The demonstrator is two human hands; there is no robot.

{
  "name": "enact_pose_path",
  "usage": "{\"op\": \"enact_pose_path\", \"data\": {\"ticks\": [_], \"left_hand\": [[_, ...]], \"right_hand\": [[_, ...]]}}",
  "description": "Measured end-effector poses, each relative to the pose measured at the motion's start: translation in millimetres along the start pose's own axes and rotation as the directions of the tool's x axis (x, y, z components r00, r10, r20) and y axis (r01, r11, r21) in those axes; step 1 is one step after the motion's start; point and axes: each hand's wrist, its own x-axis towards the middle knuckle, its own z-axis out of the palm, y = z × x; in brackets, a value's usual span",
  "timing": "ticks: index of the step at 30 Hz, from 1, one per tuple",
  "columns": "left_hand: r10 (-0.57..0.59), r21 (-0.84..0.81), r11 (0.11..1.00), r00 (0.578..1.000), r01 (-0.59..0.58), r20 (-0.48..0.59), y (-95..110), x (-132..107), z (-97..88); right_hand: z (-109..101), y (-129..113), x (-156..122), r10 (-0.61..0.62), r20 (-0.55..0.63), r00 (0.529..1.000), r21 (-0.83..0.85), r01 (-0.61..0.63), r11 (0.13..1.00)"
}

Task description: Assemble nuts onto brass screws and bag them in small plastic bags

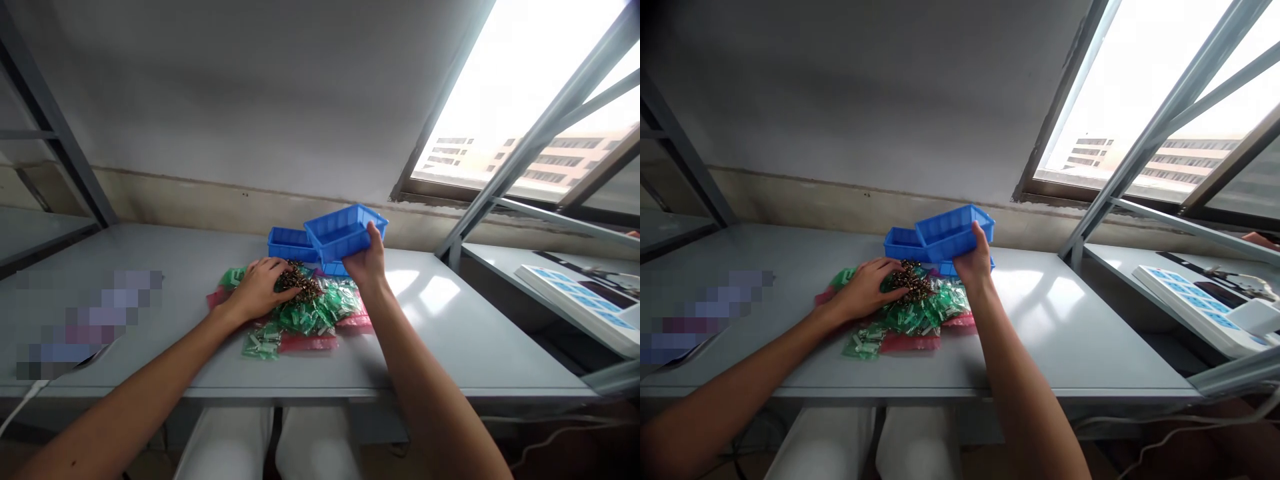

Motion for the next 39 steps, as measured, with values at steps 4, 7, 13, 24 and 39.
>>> {"op": "enact_pose_path", "data": {"ticks": [4, 7, 13, 24, 39], "left_hand": [[-0.034, -0.04, 0.999, 0.994, 0.03, -0.1, -2.6, 2.6, -6.5], [-0.069, -0.145, 0.989, 0.974, 0.037, -0.217, -5.4, 4.8, -12.7], [-0.088, -0.389, 0.921, 0.972, -0.004, -0.218, -3.1, 10.6, -29.3], [-0.146, 0.028, 0.988, 0.978, 0.151, -0.147, -65.7, 45.8, -112.8], [-0.207, 0.24, 0.963, 0.91, 0.124, 0.358, -139.9, 62.7, -72.8]], "right_hand": [[-10.3, 0.2, -4.6, 0.023, -0.042, 0.999, 0.161, -0.016, 0.987], [-5.3, 3.1, -10.0, 0.074, -0.047, 0.996, 0.206, -0.063, 0.977], [32.4, 22.2, -33.4, -0.001, 0.096, 0.995, 0.085, -0.007, 0.996], [26.2, -5.7, -35.4, -0.19, 0.298, 0.936, -0.388, 0.3, 0.871], [-58.4, 7.2, -3.8, 0.151, 0.465, 0.872, -0.885, 0.461, 0.064]]}}
